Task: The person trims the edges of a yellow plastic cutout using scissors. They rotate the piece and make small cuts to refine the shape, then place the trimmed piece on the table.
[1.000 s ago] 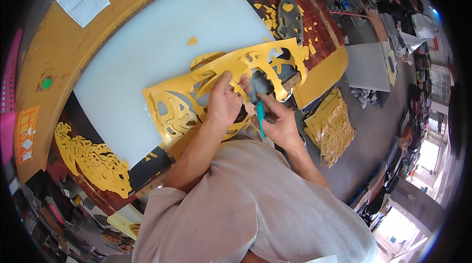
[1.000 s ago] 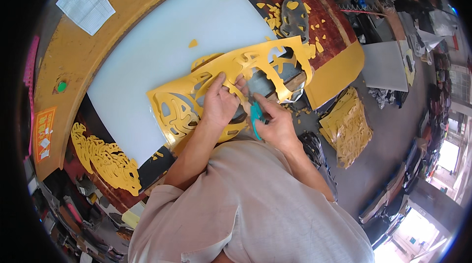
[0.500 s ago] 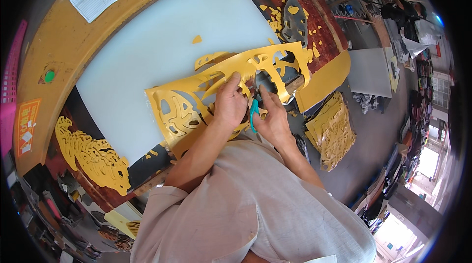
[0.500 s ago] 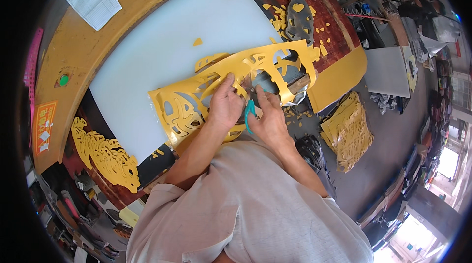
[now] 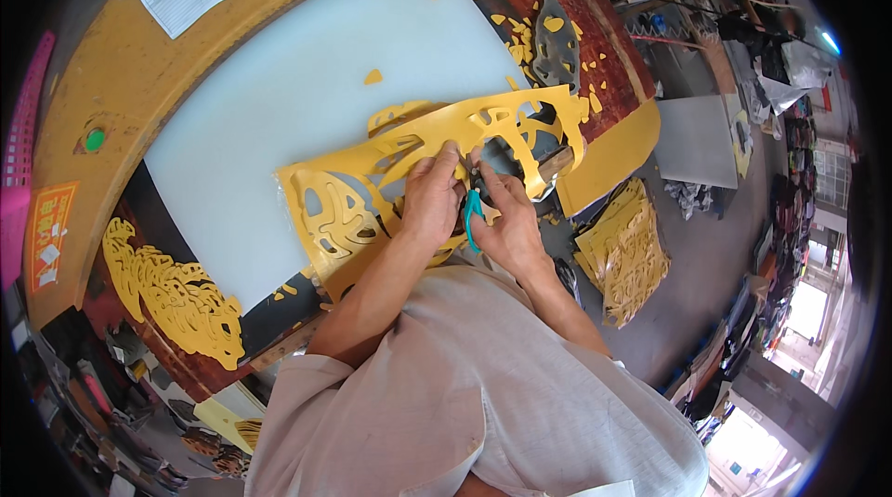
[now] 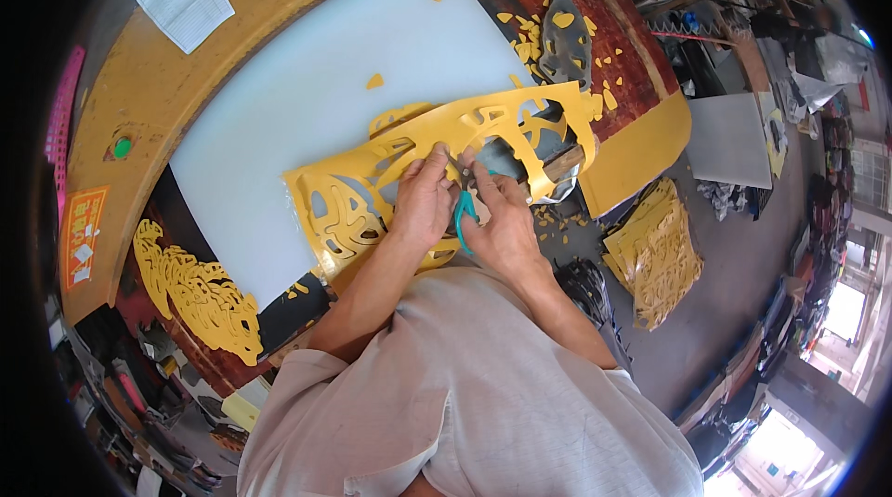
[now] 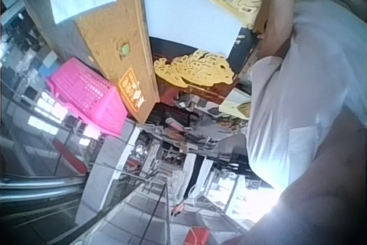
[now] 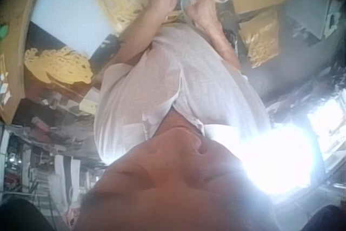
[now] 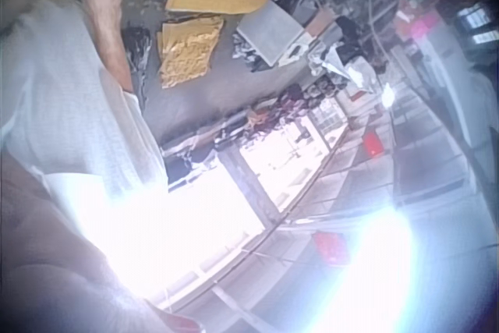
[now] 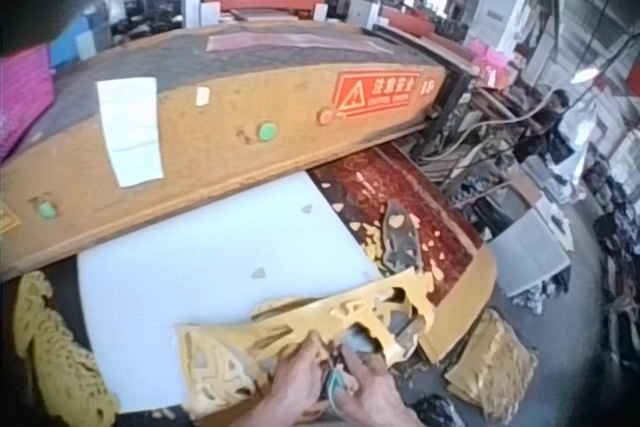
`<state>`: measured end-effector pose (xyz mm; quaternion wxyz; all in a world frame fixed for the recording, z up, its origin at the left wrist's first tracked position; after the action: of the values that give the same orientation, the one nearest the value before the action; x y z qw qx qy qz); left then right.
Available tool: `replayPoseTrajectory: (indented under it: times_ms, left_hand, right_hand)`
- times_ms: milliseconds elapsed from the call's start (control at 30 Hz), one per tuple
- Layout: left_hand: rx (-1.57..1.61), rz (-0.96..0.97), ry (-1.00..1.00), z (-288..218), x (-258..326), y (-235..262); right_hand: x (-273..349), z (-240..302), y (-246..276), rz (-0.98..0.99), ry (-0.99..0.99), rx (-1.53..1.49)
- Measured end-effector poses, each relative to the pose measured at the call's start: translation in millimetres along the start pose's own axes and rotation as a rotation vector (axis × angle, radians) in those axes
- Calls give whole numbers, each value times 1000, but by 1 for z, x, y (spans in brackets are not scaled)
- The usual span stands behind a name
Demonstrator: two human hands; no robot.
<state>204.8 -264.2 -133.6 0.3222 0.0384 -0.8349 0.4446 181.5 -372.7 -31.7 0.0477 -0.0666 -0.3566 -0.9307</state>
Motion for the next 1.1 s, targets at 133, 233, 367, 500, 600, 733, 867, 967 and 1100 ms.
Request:
replayPoseTrajectory:
  times_ms: [133,233,367,500,600,733,867,967,1100]
  left_hand:
    - [20,68,20,-4,-3,8]
    - [-6,131,64,-4,1,4]
    - [40,111,67,-6,10,-6]
    - [0,82,61,-7,13,-9]
    - [-35,104,72,-8,12,-7]
    - [-56,100,76,-7,14,-1]
    - [-54,135,55,-8,17,-3]
    - [-117,66,96,-6,18,-1]
    - [-452,92,109,-28,36,-20]
  right_hand:
    - [-2,6,-1,14,3,-46]
    - [-4,5,0,85,-66,-17]
    - [-4,9,7,135,-107,53]
    - [-4,18,10,94,-81,32]
    - [-7,20,8,62,-61,4]
    - [-7,16,8,51,-89,-34]
    - [-1,9,10,52,-163,-92]
    - [1,8,12,44,-163,-58]
    - [6,10,17,-2,-129,-64]
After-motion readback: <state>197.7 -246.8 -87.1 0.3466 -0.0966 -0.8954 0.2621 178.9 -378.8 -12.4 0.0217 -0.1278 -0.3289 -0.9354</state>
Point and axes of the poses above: each hand's wrist, its own x-axis away from the middle knuckle, its own y-axis out of the back of the hand, z = x × y, the point moved 10 cm from there along -x, towards the middle knuckle, and after that the axes turned 3 degrees about -x, right-handed, at the moved point
